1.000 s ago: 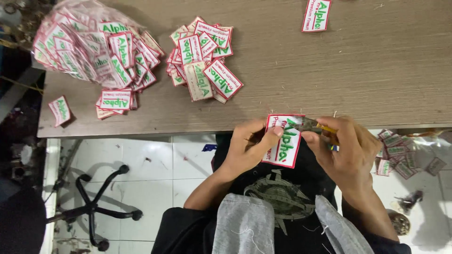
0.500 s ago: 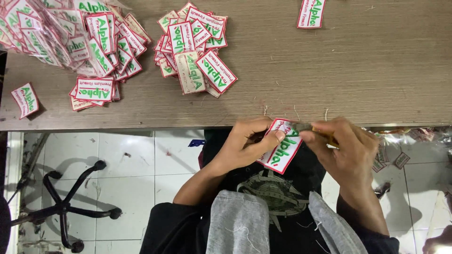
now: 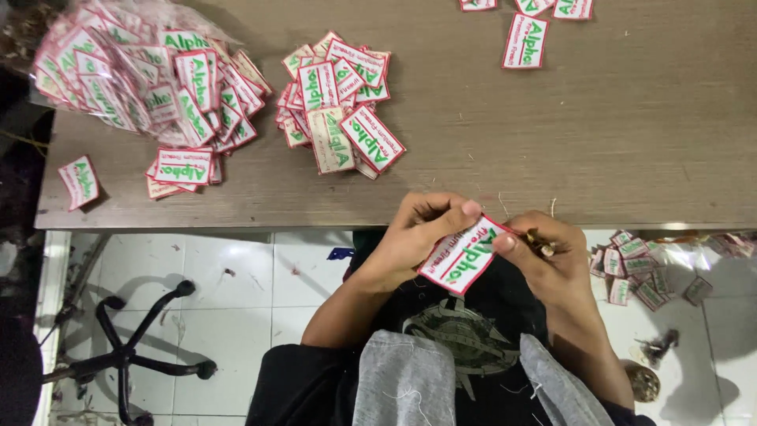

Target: Trimming excess threads from clothing labels using small thread snips.

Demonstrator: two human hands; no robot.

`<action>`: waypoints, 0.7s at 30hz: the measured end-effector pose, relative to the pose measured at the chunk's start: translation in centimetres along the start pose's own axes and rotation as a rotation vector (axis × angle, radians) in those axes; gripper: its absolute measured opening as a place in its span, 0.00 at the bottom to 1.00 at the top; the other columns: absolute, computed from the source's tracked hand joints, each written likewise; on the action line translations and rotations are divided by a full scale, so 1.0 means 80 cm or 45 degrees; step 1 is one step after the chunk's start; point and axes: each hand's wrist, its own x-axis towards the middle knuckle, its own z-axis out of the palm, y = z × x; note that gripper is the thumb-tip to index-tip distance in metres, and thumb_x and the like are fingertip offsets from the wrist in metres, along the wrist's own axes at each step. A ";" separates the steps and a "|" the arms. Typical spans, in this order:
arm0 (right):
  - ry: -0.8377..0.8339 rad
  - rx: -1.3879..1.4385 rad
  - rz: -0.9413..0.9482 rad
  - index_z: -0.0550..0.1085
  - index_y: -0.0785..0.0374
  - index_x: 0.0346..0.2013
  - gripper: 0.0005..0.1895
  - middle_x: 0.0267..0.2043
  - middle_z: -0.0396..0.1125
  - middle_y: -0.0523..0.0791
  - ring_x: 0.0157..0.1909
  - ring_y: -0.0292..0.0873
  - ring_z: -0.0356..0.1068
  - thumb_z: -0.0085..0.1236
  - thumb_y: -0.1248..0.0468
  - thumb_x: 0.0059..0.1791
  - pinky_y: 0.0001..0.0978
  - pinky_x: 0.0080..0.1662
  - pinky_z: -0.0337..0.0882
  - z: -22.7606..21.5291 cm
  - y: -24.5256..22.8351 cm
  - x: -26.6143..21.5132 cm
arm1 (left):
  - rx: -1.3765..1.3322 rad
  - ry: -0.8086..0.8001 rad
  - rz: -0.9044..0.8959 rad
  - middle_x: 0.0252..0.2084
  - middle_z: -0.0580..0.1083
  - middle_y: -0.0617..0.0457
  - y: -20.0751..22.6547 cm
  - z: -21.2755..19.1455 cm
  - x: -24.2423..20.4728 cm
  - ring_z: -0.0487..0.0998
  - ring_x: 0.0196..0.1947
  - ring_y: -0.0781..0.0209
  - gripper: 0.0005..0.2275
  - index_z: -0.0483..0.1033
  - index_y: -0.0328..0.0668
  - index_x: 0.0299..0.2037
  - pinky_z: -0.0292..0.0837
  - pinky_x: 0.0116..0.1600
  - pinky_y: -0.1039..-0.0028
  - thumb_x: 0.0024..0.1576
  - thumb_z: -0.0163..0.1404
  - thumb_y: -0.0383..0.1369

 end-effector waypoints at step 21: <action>0.213 -1.267 -0.739 0.75 0.68 0.41 0.17 0.32 0.72 0.48 0.30 0.47 0.70 0.64 0.54 0.55 0.38 0.34 0.66 -0.016 -0.028 -0.001 | 0.664 0.207 0.151 0.33 0.77 0.61 0.012 -0.003 -0.021 0.68 0.29 0.77 0.14 0.83 0.36 0.48 0.62 0.31 0.84 0.62 0.53 0.39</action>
